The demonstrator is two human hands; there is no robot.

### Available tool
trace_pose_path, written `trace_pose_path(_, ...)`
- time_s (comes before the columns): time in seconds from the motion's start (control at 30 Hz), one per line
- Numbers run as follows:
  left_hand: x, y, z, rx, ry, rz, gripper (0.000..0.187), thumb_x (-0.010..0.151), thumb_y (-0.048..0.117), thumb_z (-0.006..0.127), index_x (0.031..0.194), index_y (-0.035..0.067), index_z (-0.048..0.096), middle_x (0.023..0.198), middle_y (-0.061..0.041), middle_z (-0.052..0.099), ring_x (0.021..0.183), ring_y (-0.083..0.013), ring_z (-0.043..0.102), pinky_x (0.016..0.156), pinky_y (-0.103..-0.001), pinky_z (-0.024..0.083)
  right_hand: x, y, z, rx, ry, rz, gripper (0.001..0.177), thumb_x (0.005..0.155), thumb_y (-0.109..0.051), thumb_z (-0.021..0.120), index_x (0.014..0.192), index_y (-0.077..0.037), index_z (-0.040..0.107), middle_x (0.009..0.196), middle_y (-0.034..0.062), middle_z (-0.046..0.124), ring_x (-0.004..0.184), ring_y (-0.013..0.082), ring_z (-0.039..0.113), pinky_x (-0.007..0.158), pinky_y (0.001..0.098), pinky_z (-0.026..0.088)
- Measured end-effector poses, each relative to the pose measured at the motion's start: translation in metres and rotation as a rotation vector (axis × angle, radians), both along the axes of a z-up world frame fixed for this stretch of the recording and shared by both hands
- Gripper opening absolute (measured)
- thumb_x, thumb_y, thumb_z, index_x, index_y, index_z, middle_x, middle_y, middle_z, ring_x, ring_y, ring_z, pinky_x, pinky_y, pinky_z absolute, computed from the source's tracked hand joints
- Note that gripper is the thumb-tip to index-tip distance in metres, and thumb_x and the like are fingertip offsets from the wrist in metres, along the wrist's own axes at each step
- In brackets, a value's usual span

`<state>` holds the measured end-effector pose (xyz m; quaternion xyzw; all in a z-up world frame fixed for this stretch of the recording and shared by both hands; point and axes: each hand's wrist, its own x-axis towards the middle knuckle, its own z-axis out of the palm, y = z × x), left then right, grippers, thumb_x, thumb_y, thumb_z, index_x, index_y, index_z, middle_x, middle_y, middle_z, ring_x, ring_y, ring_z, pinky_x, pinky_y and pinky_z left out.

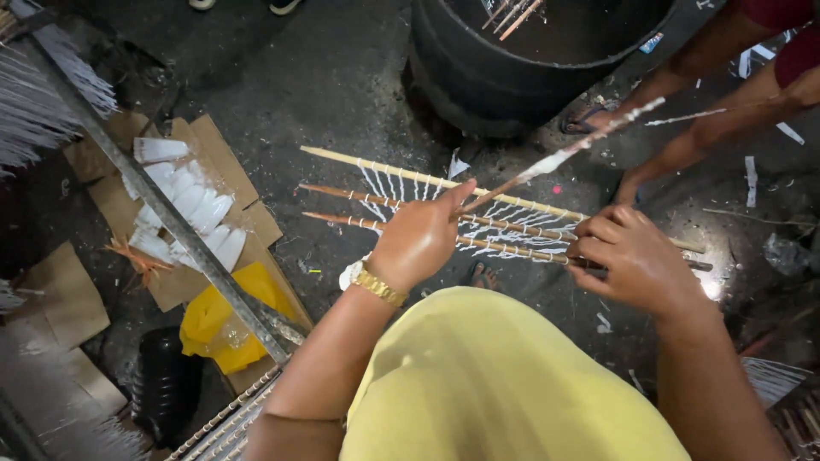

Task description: Dipping a large frame of candle wicks into a vat of molten wax to build up layers of wax on the candles.

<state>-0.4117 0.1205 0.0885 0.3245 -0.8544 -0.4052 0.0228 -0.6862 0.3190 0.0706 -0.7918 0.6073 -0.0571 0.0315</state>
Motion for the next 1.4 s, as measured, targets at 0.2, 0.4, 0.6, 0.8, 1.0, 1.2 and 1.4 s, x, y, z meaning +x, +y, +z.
trace_pose_path(0.2, 0.001, 0.002, -0.008, -0.070, -0.030, 0.013, 0.062, 0.096, 0.009, 0.048, 0.157, 0.010, 0.040, 0.074, -0.019, 0.072, 0.057, -0.0372, 0.063, 0.046, -0.052, 0.043, 0.006, 0.002, 0.004, 0.026, -0.010, -0.003, 0.017, 0.087, -0.034, 0.075, 0.096, -0.020, 0.073, 0.107, 0.0026, 0.068, 0.102, 0.0306, 0.059, 0.082, 0.0472, 0.051)
trace_pose_path(0.4, 0.032, -0.008, -0.004, -0.003, 0.068, 0.197, 0.056, 0.102, 0.012, 0.042, 0.158, 0.011, 0.040, 0.056, -0.006, 0.058, 0.041, -0.0190, 0.041, 0.039, -0.038, 0.029, 0.010, 0.001, 0.000, 0.004, -0.010, -0.008, 0.016, 0.088, -0.035, 0.073, 0.094, -0.021, 0.070, 0.105, 0.0000, 0.066, 0.100, 0.0289, 0.057, 0.082, 0.0450, 0.049)
trace_pose_path(0.6, 0.042, -0.017, -0.027, -0.280, 0.112, 0.104, 0.056, 0.103, 0.003, 0.049, 0.157, 0.016, 0.044, 0.052, 0.003, 0.046, 0.040, -0.0104, 0.030, 0.033, -0.031, 0.025, 0.011, -0.001, 0.003, -0.046, -0.078, 0.015, 0.016, 0.086, -0.032, 0.076, 0.088, -0.017, 0.069, 0.103, 0.0027, 0.067, 0.101, 0.0314, 0.059, 0.089, 0.0471, 0.048)
trace_pose_path(0.8, 0.105, -0.038, 0.003, -0.056, 0.114, 0.340, 0.042, 0.105, 0.010, 0.040, 0.141, 0.010, 0.062, 0.079, -0.007, 0.070, 0.045, -0.0131, 0.043, 0.041, -0.031, 0.032, 0.001, 0.009, -0.007, 0.006, -0.043, -0.029, 0.017, 0.085, -0.033, 0.075, 0.096, -0.019, 0.074, 0.108, -0.0003, 0.070, 0.106, 0.0298, 0.061, 0.091, 0.0463, 0.047)
trace_pose_path(1.0, 0.106, -0.034, -0.009, -0.012, -0.039, 0.395, 0.050, 0.102, 0.006, 0.039, 0.148, 0.006, 0.055, 0.059, -0.006, 0.061, 0.038, -0.0122, 0.037, 0.031, -0.030, 0.036, -0.006, 0.016, -0.006, -0.052, 0.001, -0.044, 0.017, 0.084, -0.029, 0.078, 0.095, -0.017, 0.072, 0.108, -0.0025, 0.068, 0.105, 0.0320, 0.059, 0.093, 0.0436, 0.049)
trace_pose_path(1.2, 0.085, -0.014, -0.010, -0.178, 0.188, 0.185, 0.063, 0.094, -0.005, 0.041, 0.148, 0.027, 0.050, 0.132, -0.026, 0.067, 0.032, -0.0016, 0.034, 0.025, -0.014, 0.031, -0.004, 0.017, 0.002, -0.034, 0.022, -0.011, 0.016, 0.085, -0.029, 0.078, 0.095, -0.017, 0.073, 0.106, 0.0015, 0.068, 0.104, 0.0274, 0.062, 0.095, 0.0431, 0.048)
trace_pose_path(1.4, 0.080, -0.015, -0.020, -0.057, 0.096, 0.226, 0.054, 0.099, 0.006, 0.048, 0.152, 0.014, 0.051, 0.091, -0.012, 0.078, 0.049, -0.0239, 0.057, 0.044, -0.039, 0.042, -0.003, 0.021, 0.005, -0.049, 0.001, -0.017, 0.016, 0.084, -0.027, 0.079, 0.094, -0.016, 0.073, 0.106, 0.0012, 0.069, 0.103, 0.0267, 0.063, 0.093, 0.0428, 0.047)
